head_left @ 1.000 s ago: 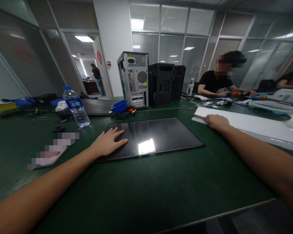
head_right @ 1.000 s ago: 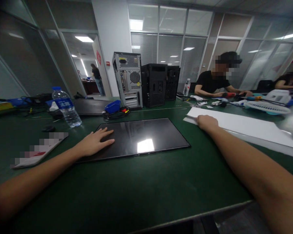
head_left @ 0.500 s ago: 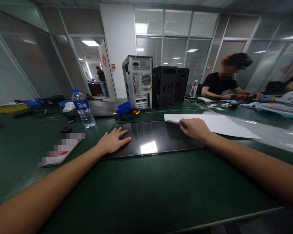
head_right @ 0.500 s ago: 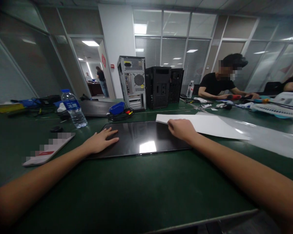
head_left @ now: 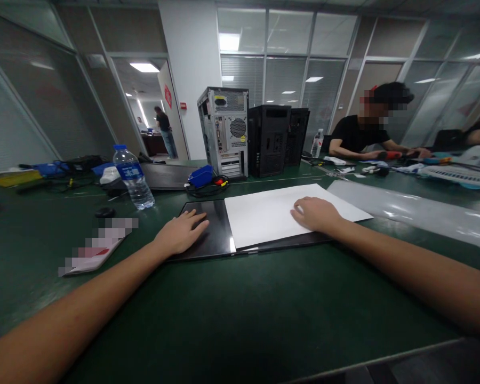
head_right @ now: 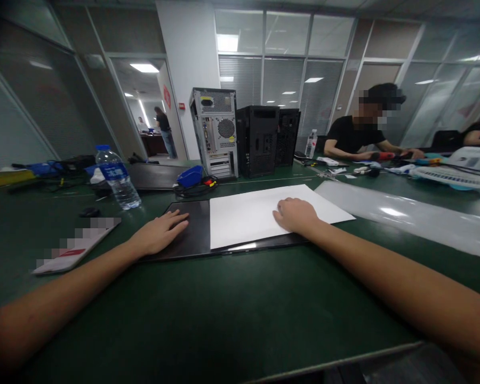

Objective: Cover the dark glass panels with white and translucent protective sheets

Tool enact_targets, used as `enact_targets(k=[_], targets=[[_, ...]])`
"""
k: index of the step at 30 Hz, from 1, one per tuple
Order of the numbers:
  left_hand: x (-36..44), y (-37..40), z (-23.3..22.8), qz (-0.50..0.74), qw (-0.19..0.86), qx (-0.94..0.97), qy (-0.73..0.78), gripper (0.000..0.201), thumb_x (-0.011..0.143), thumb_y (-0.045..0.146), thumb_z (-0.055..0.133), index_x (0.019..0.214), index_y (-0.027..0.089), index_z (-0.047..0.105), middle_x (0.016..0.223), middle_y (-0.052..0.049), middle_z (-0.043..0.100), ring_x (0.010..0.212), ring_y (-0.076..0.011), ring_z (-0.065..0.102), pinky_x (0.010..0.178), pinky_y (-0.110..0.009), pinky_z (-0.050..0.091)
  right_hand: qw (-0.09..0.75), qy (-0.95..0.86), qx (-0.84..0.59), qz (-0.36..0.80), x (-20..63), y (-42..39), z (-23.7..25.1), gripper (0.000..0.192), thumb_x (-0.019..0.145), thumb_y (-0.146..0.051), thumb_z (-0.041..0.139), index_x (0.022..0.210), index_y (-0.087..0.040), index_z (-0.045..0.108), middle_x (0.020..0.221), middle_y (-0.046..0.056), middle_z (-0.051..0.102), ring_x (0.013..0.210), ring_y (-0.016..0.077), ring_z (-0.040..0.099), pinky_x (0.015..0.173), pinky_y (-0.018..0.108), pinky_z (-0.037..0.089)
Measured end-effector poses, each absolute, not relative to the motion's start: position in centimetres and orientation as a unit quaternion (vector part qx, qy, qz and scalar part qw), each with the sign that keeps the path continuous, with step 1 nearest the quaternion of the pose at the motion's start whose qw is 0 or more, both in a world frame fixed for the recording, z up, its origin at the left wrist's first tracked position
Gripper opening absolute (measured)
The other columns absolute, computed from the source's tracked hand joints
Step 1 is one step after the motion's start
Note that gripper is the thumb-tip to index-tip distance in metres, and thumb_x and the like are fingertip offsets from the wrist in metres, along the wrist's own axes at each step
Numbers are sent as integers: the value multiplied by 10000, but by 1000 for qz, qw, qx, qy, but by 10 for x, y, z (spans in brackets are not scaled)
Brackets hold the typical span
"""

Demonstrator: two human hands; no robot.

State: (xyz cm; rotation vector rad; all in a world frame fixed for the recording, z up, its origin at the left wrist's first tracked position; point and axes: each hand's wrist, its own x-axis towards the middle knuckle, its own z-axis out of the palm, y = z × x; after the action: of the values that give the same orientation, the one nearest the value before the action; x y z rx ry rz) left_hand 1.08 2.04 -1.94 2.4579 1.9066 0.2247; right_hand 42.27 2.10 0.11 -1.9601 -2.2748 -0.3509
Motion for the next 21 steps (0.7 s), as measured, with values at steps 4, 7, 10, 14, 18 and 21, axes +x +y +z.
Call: enact_targets(k=[4, 7, 10, 14, 18, 21], targets=[[13, 17, -17, 85, -1, 788, 610, 789, 984, 695, 220, 1526, 190, 491, 1616, -138, 422, 1504, -350, 358, 1212, -538, 277, 39, -748, -655, -102, 426, 26, -2, 557, 982, -535, 377, 1192, -165, 738, 1185, 197, 699, 1051, 376, 657, 837, 481, 504], [13, 15, -17, 99, -6, 790, 605, 795, 982, 697, 233, 1522, 176, 496, 1606, -128, 442, 1498, -338, 373, 1216, -515, 282, 36, -768, -633, -97, 414, 20, -1, 558, 979, -571, 375, 1217, -213, 730, 1187, 154, 706, 1089, 353, 641, 845, 451, 500], [11, 15, -18, 106, -1, 797, 595, 811, 973, 714, 246, 1531, 175, 482, 1613, -147, 425, 1491, -353, 382, 1208, -532, 293, 39, -794, -599, -97, 399, 10, 0, 565, 980, -598, 368, 1206, -229, 732, 1156, 137, 715, 1087, 334, 634, 842, 432, 498], [9, 16, -19, 98, 11, 804, 587, 837, 938, 767, 286, 1528, 208, 490, 1626, -128, 405, 1494, -373, 369, 1202, -553, 294, 34, -818, -563, -109, 386, -2, 2, 560, 983, -591, 364, 1123, -218, 759, 1050, 145, 729, 1032, 336, 639, 795, 428, 498], [5, 21, -20, 74, 18, 806, 587, 889, 889, 810, 353, 1548, 223, 458, 1650, -116, 355, 1509, -379, 335, 1213, -546, 275, 49, -839, -532, -103, 382, -6, 2, 524, 986, -567, 388, 1130, -230, 763, 1048, 127, 739, 1028, 322, 639, 791, 417, 499], [0, 27, -20, 66, 30, 800, 596, 884, 890, 759, 389, 1555, 179, 443, 1669, -126, 299, 1517, -357, 323, 1232, -493, 256, 78, -855, -507, -82, 386, -3, 1, 503, 989, -554, 407, 1139, -235, 766, 1076, 104, 747, 1041, 302, 642, 859, 423, 495]])
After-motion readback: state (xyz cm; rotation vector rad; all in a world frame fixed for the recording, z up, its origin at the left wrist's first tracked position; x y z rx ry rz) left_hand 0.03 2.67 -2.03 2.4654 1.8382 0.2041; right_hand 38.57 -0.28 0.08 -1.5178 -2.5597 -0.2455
